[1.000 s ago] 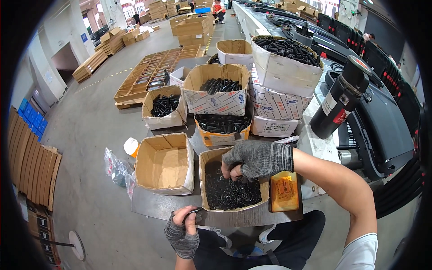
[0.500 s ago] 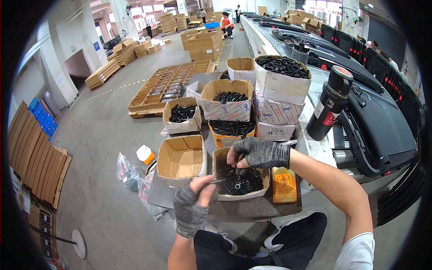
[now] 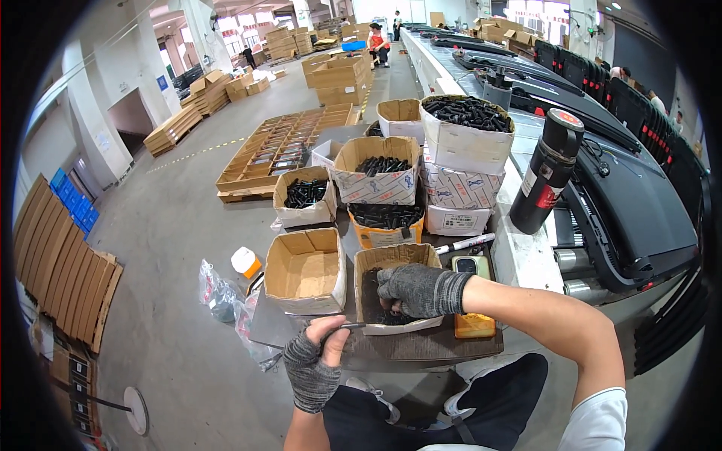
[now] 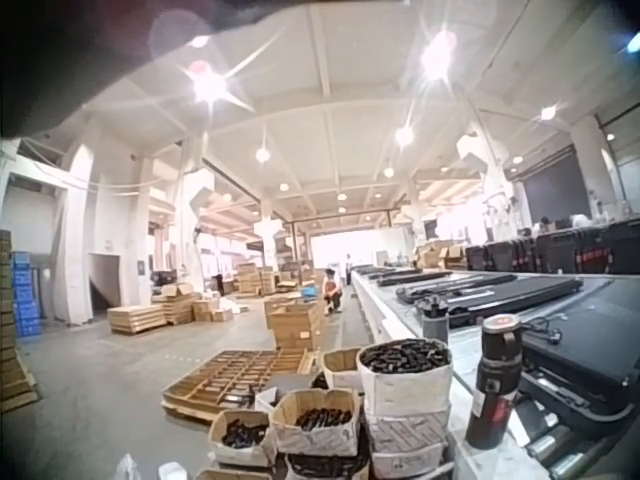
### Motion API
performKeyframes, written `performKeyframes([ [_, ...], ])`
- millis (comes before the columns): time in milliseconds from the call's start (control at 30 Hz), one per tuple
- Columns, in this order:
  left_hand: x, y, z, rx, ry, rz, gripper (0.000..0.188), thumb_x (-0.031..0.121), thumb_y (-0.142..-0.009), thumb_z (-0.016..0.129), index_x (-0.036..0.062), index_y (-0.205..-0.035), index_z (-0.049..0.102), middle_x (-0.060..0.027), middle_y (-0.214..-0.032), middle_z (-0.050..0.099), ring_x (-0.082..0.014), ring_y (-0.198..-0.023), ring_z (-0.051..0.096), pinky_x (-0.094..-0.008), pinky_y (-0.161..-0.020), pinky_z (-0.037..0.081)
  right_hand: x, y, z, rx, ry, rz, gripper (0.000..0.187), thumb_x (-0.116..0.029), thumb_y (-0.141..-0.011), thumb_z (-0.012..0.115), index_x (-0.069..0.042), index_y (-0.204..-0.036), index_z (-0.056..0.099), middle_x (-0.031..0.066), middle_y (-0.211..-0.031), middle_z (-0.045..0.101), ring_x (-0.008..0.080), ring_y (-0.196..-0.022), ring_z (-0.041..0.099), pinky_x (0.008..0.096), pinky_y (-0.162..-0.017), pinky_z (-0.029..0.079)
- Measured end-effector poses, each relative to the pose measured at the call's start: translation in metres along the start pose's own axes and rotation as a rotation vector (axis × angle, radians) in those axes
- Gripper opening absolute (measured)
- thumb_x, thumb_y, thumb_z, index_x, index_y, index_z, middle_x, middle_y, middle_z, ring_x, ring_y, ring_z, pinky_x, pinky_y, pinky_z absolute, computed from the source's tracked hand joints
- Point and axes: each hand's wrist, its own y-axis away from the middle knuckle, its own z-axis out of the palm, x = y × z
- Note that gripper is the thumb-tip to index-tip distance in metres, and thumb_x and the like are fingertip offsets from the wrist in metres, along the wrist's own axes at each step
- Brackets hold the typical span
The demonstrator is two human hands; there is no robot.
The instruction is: Sorting and inspecting small black hardware components into various boxes on a workbench in a warehouse.
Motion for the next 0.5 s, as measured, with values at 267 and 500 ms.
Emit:
performKeyframes([
  [267, 0.007, 0.024, -0.007, 0.002, 0.073, 0.019, 0.015, 0.003, -0.083, 0.067, 0.0025, -0.097, 0.062, -0.0121, -0.087, 0.066, -0.0203, -0.076, 0.063, -0.0290, -0.071, 0.049, -0.008, 0.003, -0.003, -0.029, 0.100, -0.006, 0.021, -0.013, -0.074, 0.070, -0.003, -0.091, 0.064, 0.0138, -0.093, 0.059, 0.0338, -0.094, 0.059, 0.0414, -0.081, 0.047],
  [500, 0.024, 0.031, -0.013, -0.011, 0.032, 0.062, 0.015, 0.003, -0.084, 0.066, 0.0022, -0.098, 0.062, -0.0107, -0.089, 0.067, -0.0188, -0.079, 0.065, -0.0288, -0.072, 0.050, -0.007, -0.005, -0.005, -0.123, 0.100, 0.024, 0.021, -0.018, -0.070, 0.074, -0.006, -0.085, 0.064, 0.0135, -0.088, 0.060, 0.0337, -0.090, 0.060, 0.0418, -0.079, 0.046],
])
